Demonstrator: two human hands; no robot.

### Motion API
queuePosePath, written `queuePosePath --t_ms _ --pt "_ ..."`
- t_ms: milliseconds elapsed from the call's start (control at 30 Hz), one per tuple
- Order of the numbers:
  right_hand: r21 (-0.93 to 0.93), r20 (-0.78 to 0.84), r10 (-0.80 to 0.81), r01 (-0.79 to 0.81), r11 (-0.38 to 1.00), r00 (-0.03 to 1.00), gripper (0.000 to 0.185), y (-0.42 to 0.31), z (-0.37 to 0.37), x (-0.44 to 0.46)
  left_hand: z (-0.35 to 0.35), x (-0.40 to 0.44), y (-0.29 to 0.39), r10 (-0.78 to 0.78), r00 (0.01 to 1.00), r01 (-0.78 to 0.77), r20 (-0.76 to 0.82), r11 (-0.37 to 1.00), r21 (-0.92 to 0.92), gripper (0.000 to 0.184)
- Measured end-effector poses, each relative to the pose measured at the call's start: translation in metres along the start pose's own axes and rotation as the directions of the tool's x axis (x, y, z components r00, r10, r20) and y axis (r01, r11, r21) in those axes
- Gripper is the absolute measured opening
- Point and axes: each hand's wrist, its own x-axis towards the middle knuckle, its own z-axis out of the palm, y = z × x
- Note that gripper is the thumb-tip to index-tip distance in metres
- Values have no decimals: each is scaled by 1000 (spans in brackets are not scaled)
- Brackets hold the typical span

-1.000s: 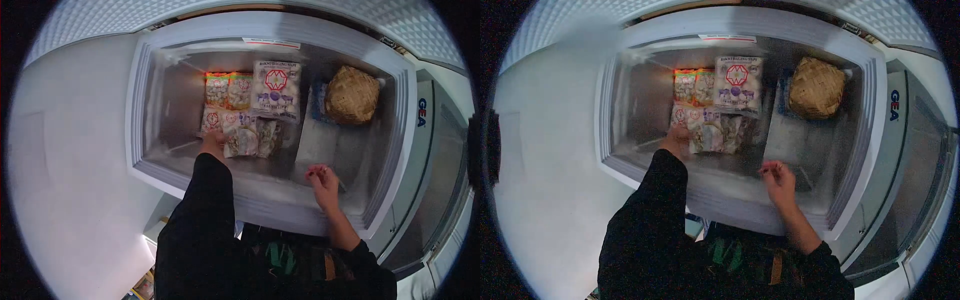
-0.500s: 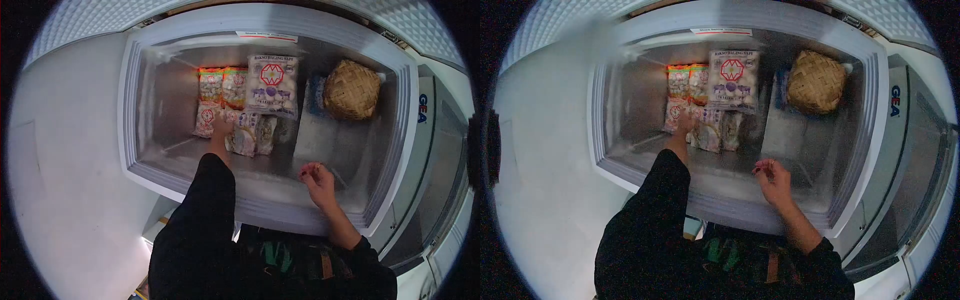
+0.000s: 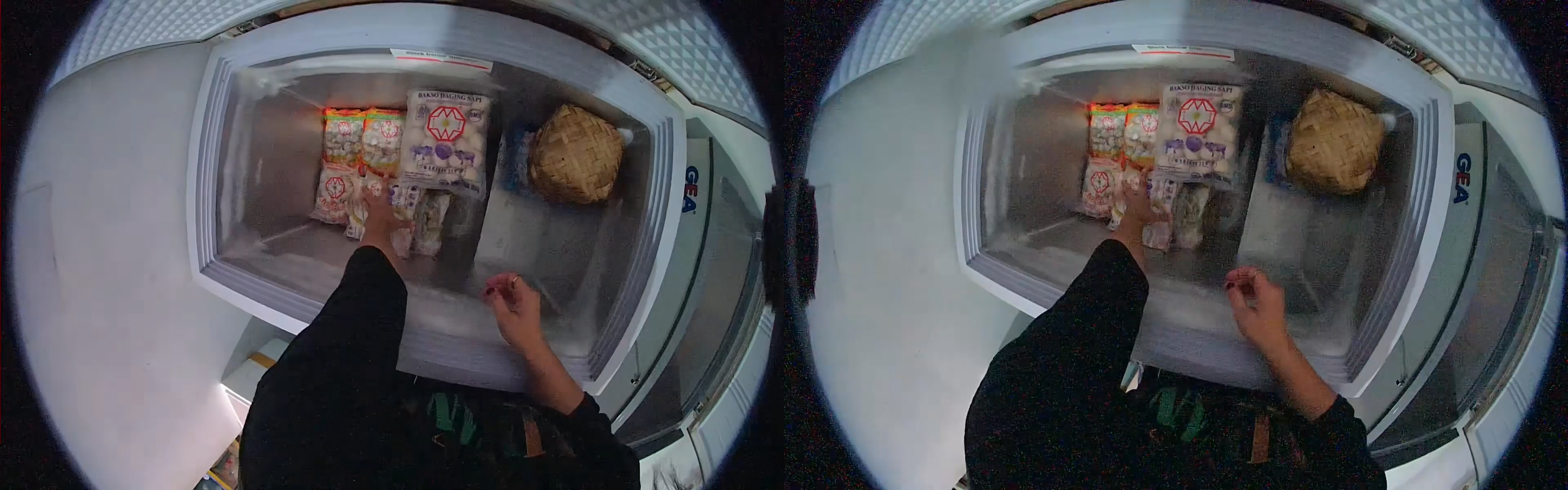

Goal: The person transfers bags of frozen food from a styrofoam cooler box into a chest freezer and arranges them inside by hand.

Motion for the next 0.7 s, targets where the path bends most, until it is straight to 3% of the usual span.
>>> queuePosePath --t_ms 67,100,167,200,267,300,367,400,433,467,533,567,600,633,667,700 --pt "-60 -3 -44 43 997 999 16 2 1 -1 -4 1 7 -92 995 89 33 991 96 124" --pt "-120 -5 -77 76 990 997 16 3 1 0 -10 3 11 -87 996 84 23 992 90 124" --pt "-162 11 -75 76 984 997 13 2 2 1 -28 -5 16 -102 989 64 107 949 309 121" --pt "-195 30 -59 64 979 998 10 4 4 -1 -34 -7 11 -114 987 76 109 951 301 121" --pt "-229 51 -5 17 973 999 13 13 3 4 -56 2 0 -81 977 44 199 982 184 83" --pt "-262 57 52 -35 964 997 17 20 2 4 -75 -3 6 -94 975 58 202 983 177 83" --pt "-236 77 58 -38 971 995 19 41 1 11 -141 -38 37 48 876 -298 480 836 461 38" --pt "-201 83 50 -33 979 995 21 42 -1 11 -167 -66 46 45 882 -287 470 841 458 38" --pt "-206 93 39 -19 978 995 21 34 -5 4 -192 -104 54 244 858 -434 452 816 383 34" --pt "-60 152 55 -46 997 987 25 24 -7 2 -217 -137 60 435 803 -573 407 752 325 32" --pt "264 356 27 -129 956 934 35 -15 -16 -4 -254 -196 63 575 795 -559 192 818 -135 24" --pt "415 489 -25 -208 886 872 41 -52 -26 -16 -276 -232 71 563 808 -549 174 826 -125 24" --pt "651 582 -277 -234 722 764 46 -91 -34 -31 -293 -263 82 629 777 -569 -36 676 -469 26" --pt "805 576 -527 -321 499 625 51 -119 -38 -41 -310 -294 93 663 707 -601 -245 382 -702 28" --pt "789 601 -536 -333 515 594 51 -127 -40 -39 -315 -311 98 672 603 -605 -430 33 -796 28" --pt "754 653 -547 -388 530 523 54 -133 -44 -32 -304 -315 98 652 552 -572 -520 -159 -805 28"
